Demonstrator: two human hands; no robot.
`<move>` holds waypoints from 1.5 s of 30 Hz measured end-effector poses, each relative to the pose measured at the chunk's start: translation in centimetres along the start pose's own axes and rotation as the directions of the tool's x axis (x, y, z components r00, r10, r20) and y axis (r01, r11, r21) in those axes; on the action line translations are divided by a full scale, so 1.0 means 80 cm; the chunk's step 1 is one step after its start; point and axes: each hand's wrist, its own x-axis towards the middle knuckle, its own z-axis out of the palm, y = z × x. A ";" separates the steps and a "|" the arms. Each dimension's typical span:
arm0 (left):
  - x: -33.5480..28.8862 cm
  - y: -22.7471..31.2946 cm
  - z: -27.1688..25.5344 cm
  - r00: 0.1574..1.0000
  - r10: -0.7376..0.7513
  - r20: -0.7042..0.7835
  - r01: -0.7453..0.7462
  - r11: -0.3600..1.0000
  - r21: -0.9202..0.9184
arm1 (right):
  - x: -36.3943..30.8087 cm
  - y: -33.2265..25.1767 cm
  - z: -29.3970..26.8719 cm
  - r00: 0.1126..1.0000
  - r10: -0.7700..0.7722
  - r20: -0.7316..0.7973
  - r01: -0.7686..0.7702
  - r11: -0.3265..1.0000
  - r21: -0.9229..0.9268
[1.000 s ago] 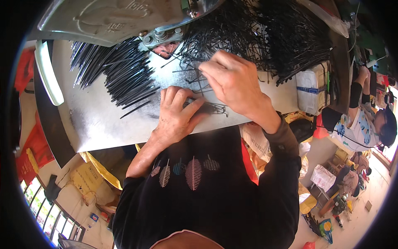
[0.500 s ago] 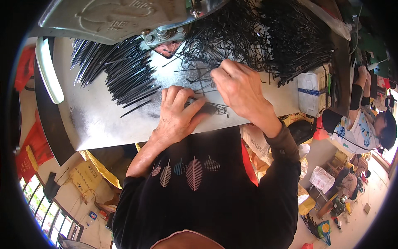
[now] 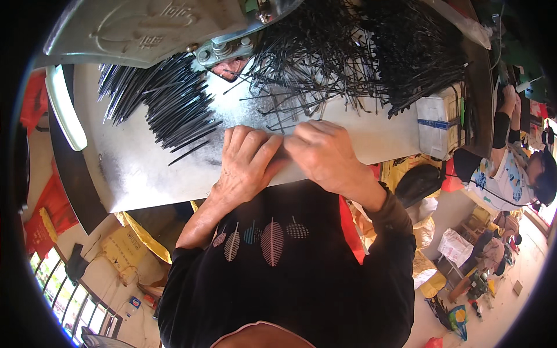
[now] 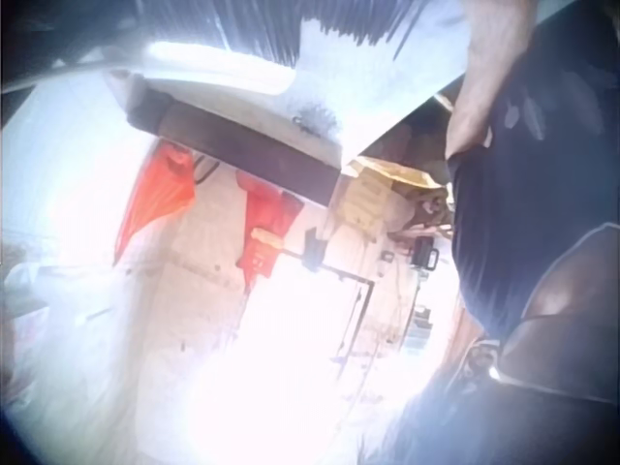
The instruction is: The person assembles small black metal or plastic rods into a mechanism at a workstation, using an assembly machine.
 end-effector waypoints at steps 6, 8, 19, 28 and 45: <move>-0.001 0.000 -0.003 1.000 0.001 0.021 -0.001 1.000 0.020 | 0.014 0.016 -0.009 0.974 0.058 -0.219 -0.075 0.995 -0.073; -0.002 0.001 -0.003 1.000 -0.019 0.016 0.018 0.999 0.026 | 0.020 0.026 -0.007 0.972 -0.005 -0.233 -0.041 0.981 -0.191; -0.002 -0.001 -0.004 1.000 -0.018 0.018 0.019 1.000 -0.007 | 0.032 0.031 -0.012 0.991 0.040 -0.125 -0.055 0.991 -0.120; -0.002 0.000 -0.003 0.999 -0.048 0.008 0.049 0.999 -0.019 | 0.031 0.014 -0.018 0.990 0.048 -0.130 -0.068 0.986 -0.155; 0.001 0.000 -0.003 1.000 0.003 0.010 -0.003 1.000 0.023 | 0.035 0.028 -0.007 0.992 -0.005 -0.127 -0.022 0.977 -0.213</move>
